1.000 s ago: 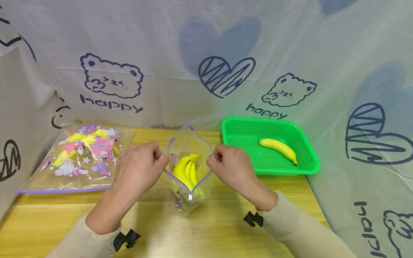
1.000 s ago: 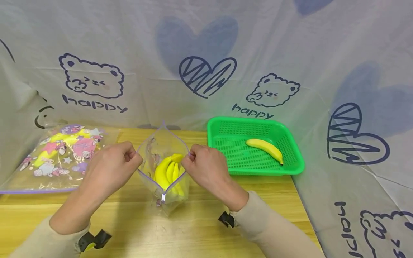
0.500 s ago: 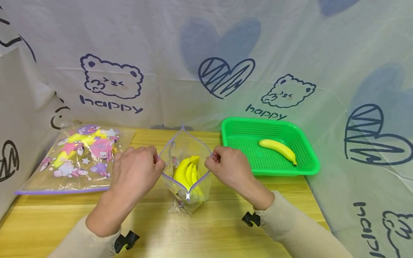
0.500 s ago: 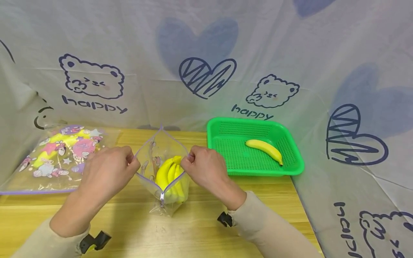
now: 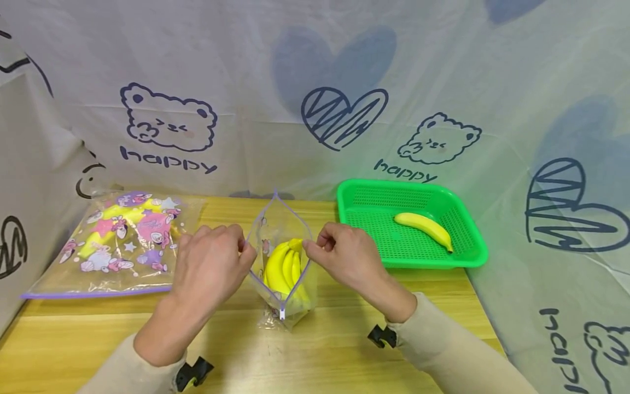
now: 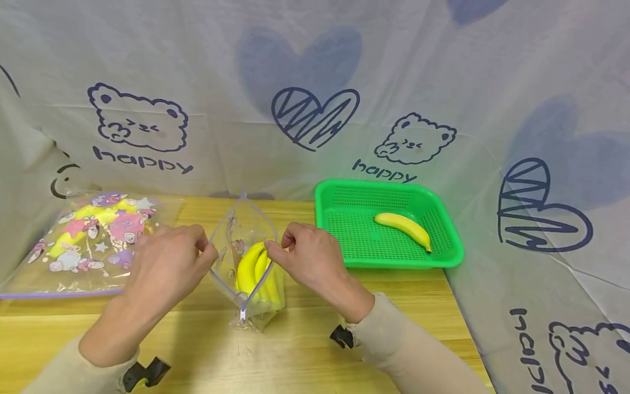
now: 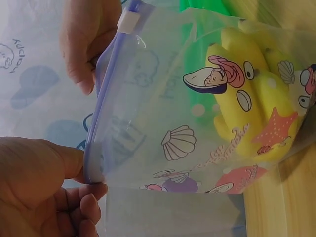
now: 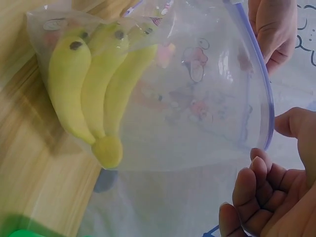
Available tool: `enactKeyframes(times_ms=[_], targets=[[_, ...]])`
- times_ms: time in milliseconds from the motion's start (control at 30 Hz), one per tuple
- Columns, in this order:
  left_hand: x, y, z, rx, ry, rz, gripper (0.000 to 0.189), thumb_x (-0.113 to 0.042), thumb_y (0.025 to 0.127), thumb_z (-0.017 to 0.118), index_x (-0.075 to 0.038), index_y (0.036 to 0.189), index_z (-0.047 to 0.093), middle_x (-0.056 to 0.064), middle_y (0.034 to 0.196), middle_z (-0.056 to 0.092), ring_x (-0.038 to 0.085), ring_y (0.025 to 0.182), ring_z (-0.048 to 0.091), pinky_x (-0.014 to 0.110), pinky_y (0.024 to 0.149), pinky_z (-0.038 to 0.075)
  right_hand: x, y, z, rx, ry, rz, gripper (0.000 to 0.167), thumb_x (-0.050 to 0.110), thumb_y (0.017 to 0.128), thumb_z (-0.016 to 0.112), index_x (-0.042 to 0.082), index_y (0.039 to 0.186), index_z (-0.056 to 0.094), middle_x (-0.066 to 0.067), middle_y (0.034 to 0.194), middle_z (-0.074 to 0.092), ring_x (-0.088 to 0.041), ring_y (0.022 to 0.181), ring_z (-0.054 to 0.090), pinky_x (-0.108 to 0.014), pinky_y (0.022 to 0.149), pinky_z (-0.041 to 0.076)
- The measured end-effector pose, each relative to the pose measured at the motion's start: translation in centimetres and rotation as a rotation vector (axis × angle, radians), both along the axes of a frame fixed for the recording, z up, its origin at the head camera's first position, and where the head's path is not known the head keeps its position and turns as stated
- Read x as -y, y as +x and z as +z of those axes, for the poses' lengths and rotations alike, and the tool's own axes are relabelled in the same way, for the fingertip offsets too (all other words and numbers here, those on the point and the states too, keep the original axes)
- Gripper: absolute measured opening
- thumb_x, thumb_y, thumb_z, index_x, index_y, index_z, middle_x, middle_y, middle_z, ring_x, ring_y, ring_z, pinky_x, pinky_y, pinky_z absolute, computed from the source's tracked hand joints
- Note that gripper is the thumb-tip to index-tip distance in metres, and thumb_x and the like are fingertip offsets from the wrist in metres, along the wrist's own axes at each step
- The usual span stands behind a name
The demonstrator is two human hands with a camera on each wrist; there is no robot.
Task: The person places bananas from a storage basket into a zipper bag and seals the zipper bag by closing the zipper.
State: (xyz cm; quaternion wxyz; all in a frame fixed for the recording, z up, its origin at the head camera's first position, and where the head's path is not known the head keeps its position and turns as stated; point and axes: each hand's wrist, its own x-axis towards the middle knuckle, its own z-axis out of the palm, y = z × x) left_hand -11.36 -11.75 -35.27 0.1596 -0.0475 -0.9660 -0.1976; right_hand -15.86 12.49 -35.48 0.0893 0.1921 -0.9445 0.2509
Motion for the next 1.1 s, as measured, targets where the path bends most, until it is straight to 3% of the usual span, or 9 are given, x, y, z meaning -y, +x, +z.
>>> enactKeyframes(times_ms=[200, 333, 500, 667, 900, 1100], targets=[[-0.5, 0.0, 0.1, -0.003, 0.023, -0.004, 0.021, -0.017, 0.091, 0.06, -0.017, 0.07, 0.059, -0.001, 0.063, 0.056, 0.026, 0.066, 0.05, 0.04, 0.067, 0.031, -0.6, -0.4, 0.5, 0.035, -0.06, -0.001, 0.034, 0.046, 0.096, 0.074, 0.014, 0.085, 0.067, 0.001, 0.075, 0.063, -0.016, 0.063, 0.054, -0.031, 0.06, 0.046], [-0.5, 0.0, 0.1, 0.0, 0.035, -0.005, 0.022, -0.018, 0.092, 0.06, -0.017, 0.07, 0.059, -0.002, 0.062, 0.055, 0.025, 0.066, 0.049, 0.04, 0.067, 0.03, -2.0, -1.7, 0.3, 0.016, -0.064, -0.051, 0.035, 0.046, 0.1, 0.07, 0.011, 0.096, 0.07, -0.003, 0.089, 0.07, -0.021, 0.077, 0.064, -0.038, 0.068, 0.054], [-0.6, -0.1, 0.2, 0.01, 0.039, -0.004, 0.023, -0.019, 0.093, 0.06, -0.017, 0.07, 0.059, -0.002, 0.062, 0.055, 0.025, 0.066, 0.049, 0.04, 0.067, 0.03, -4.8, -4.4, -1.0, -0.089, 0.023, -0.126, 0.034, 0.034, 0.099, 0.07, 0.003, 0.114, 0.071, -0.014, 0.108, 0.074, -0.033, 0.1, 0.07, -0.049, 0.087, 0.057], [-0.7, 0.0, 0.1, 0.027, 0.049, -0.009, 0.024, -0.021, 0.094, 0.062, -0.017, 0.07, 0.059, -0.002, 0.063, 0.055, 0.024, 0.066, 0.049, 0.039, 0.067, 0.031, -7.9, -6.5, -2.9, -0.056, 0.137, -0.187, 0.048, 0.033, 0.1, 0.067, -0.004, 0.13, 0.064, -0.023, 0.129, 0.067, -0.044, 0.123, 0.061, -0.058, 0.105, 0.048], [-0.8, 0.0, 0.1, 0.029, 0.057, -0.015, 0.024, -0.018, 0.093, 0.061, -0.017, 0.07, 0.058, -0.003, 0.061, 0.053, 0.024, 0.064, 0.046, 0.038, 0.066, 0.03, -11.7, -8.7, -4.9, 0.005, 0.313, -0.243, 0.062, 0.036, 0.099, 0.069, -0.008, 0.141, 0.055, -0.031, 0.142, 0.057, -0.05, 0.134, 0.052, -0.063, 0.109, 0.044], [-0.9, 0.1, 0.1, 0.041, 0.07, -0.008, 0.023, -0.017, 0.093, 0.059, -0.017, 0.07, 0.058, -0.003, 0.062, 0.054, 0.024, 0.064, 0.046, 0.038, 0.067, 0.03, -15.1, -10.5, -5.6, 0.089, 0.41, -0.24, 0.068, 0.032, 0.101, 0.066, -0.013, 0.148, 0.045, -0.037, 0.146, 0.049, -0.055, 0.134, 0.048, -0.065, 0.108, 0.044]])
